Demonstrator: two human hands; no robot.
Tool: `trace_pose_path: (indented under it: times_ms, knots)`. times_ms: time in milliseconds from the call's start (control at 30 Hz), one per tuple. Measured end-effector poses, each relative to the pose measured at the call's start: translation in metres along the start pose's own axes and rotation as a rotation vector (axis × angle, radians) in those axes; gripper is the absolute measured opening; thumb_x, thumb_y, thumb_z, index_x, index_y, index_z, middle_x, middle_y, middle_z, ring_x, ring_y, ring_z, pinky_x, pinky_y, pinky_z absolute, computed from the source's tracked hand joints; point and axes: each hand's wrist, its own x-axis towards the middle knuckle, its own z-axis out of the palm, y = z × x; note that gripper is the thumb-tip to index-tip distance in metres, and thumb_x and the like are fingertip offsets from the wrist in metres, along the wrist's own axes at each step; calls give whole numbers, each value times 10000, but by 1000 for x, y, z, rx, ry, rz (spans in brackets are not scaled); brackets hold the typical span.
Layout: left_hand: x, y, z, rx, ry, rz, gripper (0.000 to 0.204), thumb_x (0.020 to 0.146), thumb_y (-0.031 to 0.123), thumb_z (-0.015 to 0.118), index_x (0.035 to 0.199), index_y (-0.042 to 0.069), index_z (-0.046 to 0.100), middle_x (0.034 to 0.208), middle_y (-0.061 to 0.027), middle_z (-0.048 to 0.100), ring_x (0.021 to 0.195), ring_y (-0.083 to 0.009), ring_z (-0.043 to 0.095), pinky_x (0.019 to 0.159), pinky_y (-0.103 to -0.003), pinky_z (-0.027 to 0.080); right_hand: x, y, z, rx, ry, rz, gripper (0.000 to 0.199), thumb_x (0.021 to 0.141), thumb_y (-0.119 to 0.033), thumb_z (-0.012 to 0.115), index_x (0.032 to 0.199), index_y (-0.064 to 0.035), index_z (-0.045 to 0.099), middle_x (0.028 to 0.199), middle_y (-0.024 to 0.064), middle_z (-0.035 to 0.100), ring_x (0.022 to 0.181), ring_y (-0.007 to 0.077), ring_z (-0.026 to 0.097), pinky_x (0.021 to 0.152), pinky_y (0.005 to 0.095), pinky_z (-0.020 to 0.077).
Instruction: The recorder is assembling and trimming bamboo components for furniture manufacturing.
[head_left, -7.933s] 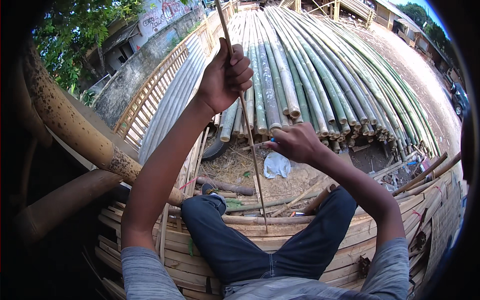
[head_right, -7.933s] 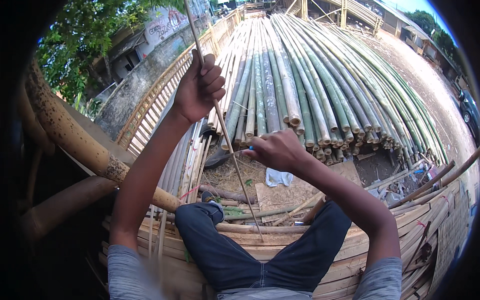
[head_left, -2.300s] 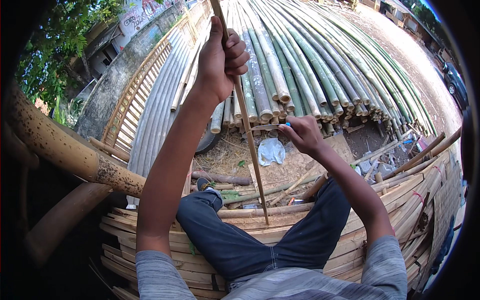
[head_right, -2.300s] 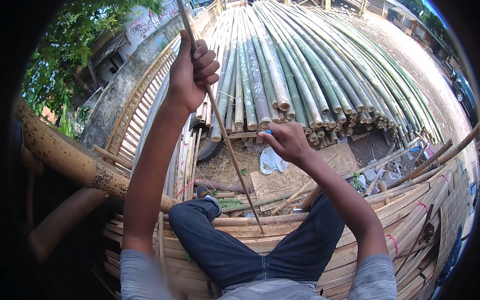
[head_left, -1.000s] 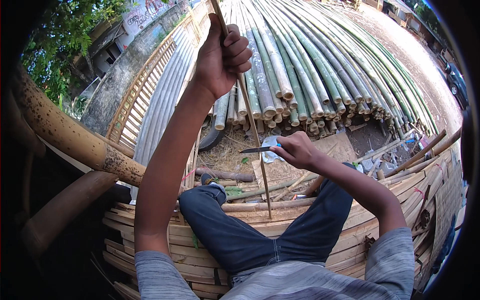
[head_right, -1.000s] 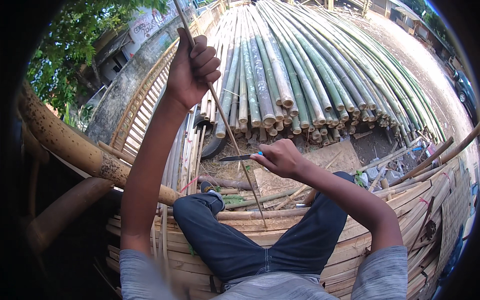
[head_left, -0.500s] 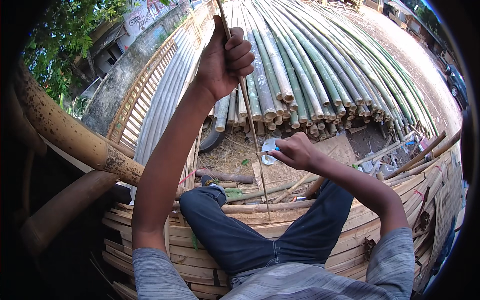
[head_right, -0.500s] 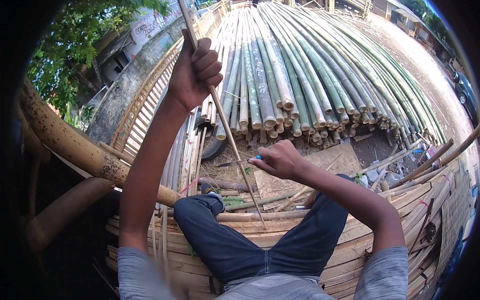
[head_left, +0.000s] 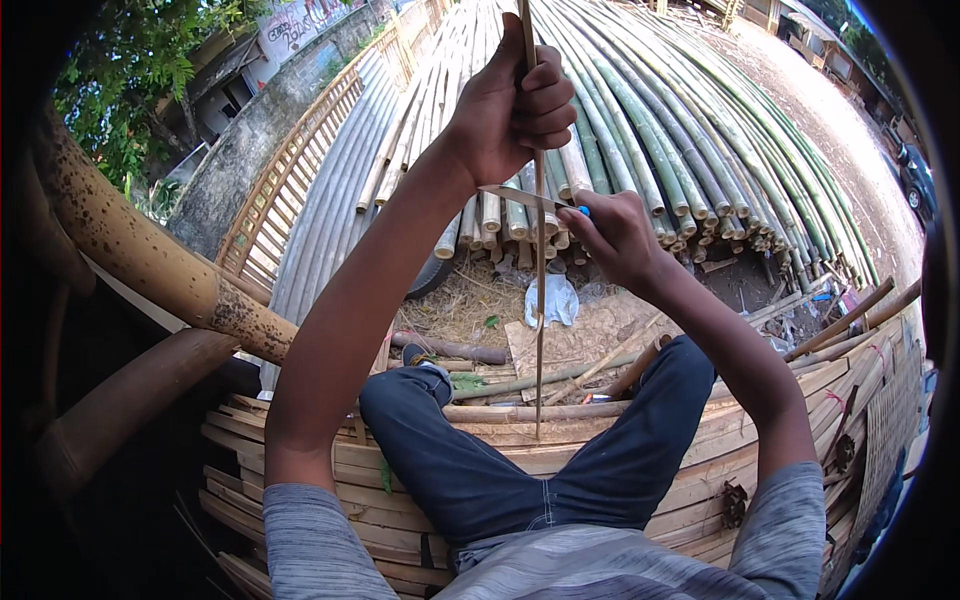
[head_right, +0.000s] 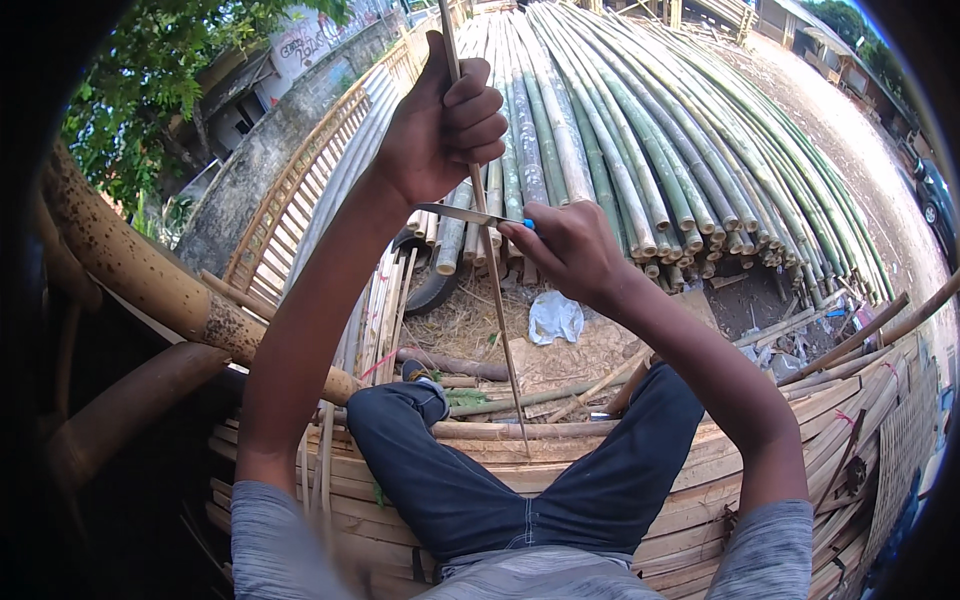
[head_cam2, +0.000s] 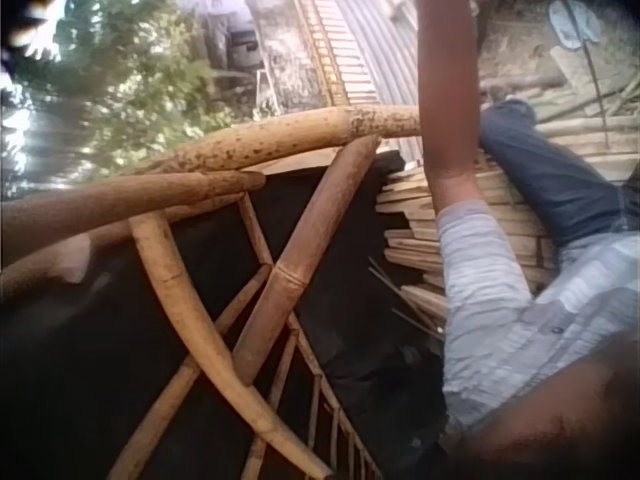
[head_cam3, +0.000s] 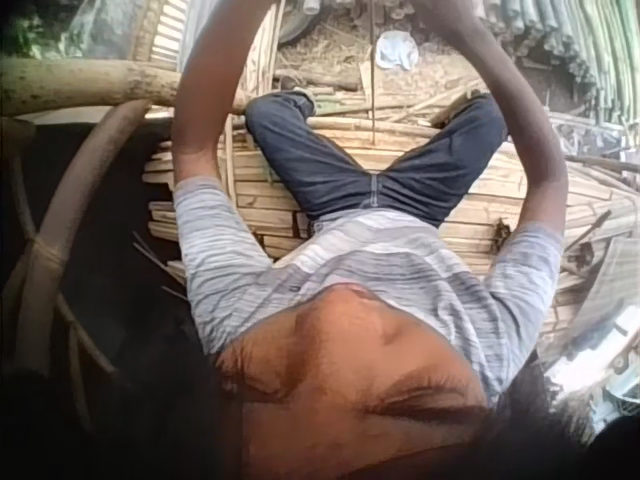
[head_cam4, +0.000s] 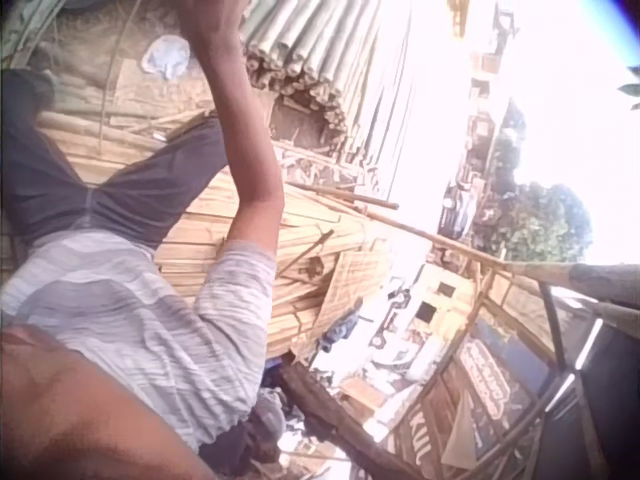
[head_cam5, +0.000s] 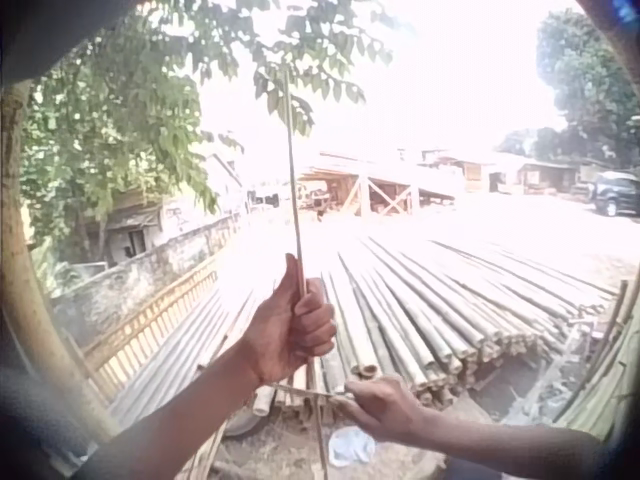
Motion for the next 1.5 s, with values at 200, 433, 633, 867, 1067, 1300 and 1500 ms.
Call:
trace_pose_path:
  times_ms: [200, 433, 633, 867, 1067, 1300, 1500]
  knots:
    - [-9, 3, 2, 13, 27, 26, 557, 923, 647, 319, 685, 144, 352, 549, 62, 192, 484, -73, 200, 442, -236, 204, 20, -14, -27, -201, -204, -53, 492, 944, -382, 532, 599, -34, 496, 442, 129, 366, 396, 322, 401, 440, 432, 317]
    - [-13, 5, 6, 80, 58, -6, 565, 934, 642, 288, 684, 137, 335, 559, 54, 206, 496, -87, 210, 458, -244, 239, -46, 2, 3, -330, -355, -149, 495, 924, -486, 510, 605, -109, 478, 450, 87, 476, 383, 286, 493, 403, 414, 340]
    - [-17, 7, 17, -66, -94, -15, 565, 945, 621, 283, 670, 131, 343, 541, 55, 215, 485, -84, 218, 445, -240, 233, 18, -10, -22, -309, -35, -312, 467, 905, -458, 555, 612, -105, 467, 436, 62, 442, 373, 264, 467, 399, 402, 331]
    - [-32, 13, -2, -100, -105, 49, 502, 992, 525, 292, 673, 141, 351, 520, 54, 217, 455, -73, 221, 436, -229, 243, -101, 37, 39, -383, -550, -319, 484, 908, -511, 521, 624, -121, 479, 459, 58, 470, 369, 250, 501, 352, 388, 343]
    - [-37, 15, 4, -60, 14, 66, 505, 979, 545, 307, 678, 143, 355, 529, 56, 228, 464, -70, 236, 434, -230, 243, 0, -16, 10, -300, -40, -222, 449, 897, -447, 576, 631, -100, 473, 458, 55, 474, 379, 258, 489, 382, 392, 340]
    - [-43, 17, -24, -2, 214, 128, 495, 968, 547, 349, 685, 142, 348, 555, 60, 204, 484, -66, 202, 441, -226, 213, -92, 14, 61, -304, -439, -76, 489, 912, -485, 518, 624, -89, 529, 447, 98, 488, 412, 312, 541, 403, 408, 403]
    - [-37, 14, -36, -1, 202, 149, 500, 966, 556, 345, 689, 141, 349, 553, 63, 209, 477, -61, 205, 431, -223, 210, -136, 33, 74, -314, -549, -42, 478, 913, -489, 514, 639, -98, 521, 470, 90, 513, 424, 303, 554, 398, 406, 407]
